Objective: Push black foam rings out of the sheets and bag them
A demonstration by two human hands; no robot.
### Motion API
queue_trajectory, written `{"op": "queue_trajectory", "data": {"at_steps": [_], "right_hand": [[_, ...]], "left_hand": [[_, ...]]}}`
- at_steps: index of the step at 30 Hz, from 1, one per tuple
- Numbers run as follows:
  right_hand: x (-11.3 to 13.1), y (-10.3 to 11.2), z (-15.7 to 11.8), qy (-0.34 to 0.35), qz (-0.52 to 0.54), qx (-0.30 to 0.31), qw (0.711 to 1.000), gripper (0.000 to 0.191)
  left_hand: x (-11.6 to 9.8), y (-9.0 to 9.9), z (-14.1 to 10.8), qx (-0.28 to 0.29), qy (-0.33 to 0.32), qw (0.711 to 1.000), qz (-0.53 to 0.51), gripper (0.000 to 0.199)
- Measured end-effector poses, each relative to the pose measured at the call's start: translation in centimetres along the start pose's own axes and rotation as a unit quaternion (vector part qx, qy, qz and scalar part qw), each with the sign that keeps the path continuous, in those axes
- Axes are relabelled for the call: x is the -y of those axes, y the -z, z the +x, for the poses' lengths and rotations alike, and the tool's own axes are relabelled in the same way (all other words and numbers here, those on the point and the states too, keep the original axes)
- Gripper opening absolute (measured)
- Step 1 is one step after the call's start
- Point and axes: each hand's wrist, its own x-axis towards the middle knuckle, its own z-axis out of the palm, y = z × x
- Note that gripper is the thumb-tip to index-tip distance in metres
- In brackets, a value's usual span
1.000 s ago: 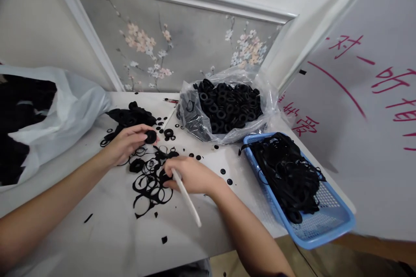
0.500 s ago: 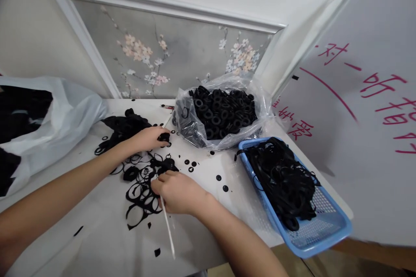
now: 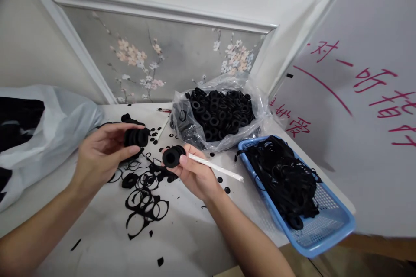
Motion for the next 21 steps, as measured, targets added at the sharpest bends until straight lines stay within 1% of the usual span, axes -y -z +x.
{"op": "queue_trajectory", "data": {"at_steps": [3,5,7,9,12,13,14,15,17,21], "right_hand": [[-0.1,-0.2,-0.2,0.001,0.005,-0.002,1.0,0.039],[-0.3,-0.4,-0.2,0.015,-0.003,-0.008,1.0,0.037],[-0.5,-0.7,-0.2,0.045,-0.033,-0.026,0.998,0.037],[-0.7,-1.1,-0.3,0.095,-0.074,-0.065,0.991,0.037],[-0.9,-1.6,-0.9,0.195,-0.134,-0.135,0.962,0.033],[-0.9,-1.7,-1.2,0.223,-0.151,-0.143,0.952,0.031],[-1.0,-1.8,-1.4,0.238,-0.164,-0.139,0.947,0.029],[-1.0,-1.9,-1.6,0.24,-0.172,-0.127,0.947,0.027],[-1.0,-2.1,-1.8,0.211,-0.167,-0.104,0.957,0.026],[-0.9,-2.4,-1.7,0.134,-0.118,-0.122,0.976,0.027]], "left_hand": [[-1.3,-0.3,-1.3,0.026,-0.052,0.998,0.02,0.045],[-1.3,-0.6,-1.7,0.062,-0.098,0.993,0.007,0.049],[-0.9,-0.9,-1.9,0.093,-0.138,0.986,-0.019,0.052],[-0.5,-1.3,-1.9,0.106,-0.164,0.98,-0.042,0.054],[0.1,-1.7,-2.2,0.105,-0.169,0.978,-0.061,0.055],[0.2,-1.8,-2.3,0.105,-0.164,0.979,-0.062,0.056],[0.4,-1.9,-2.4,0.107,-0.162,0.979,-0.061,0.056],[0.5,-1.9,-2.5,0.109,-0.164,0.979,-0.056,0.056],[0.8,-2.0,-2.5,0.115,-0.18,0.976,-0.037,0.054],[1.1,-2.0,-2.2,0.108,-0.235,0.965,0.028,0.054]]}}
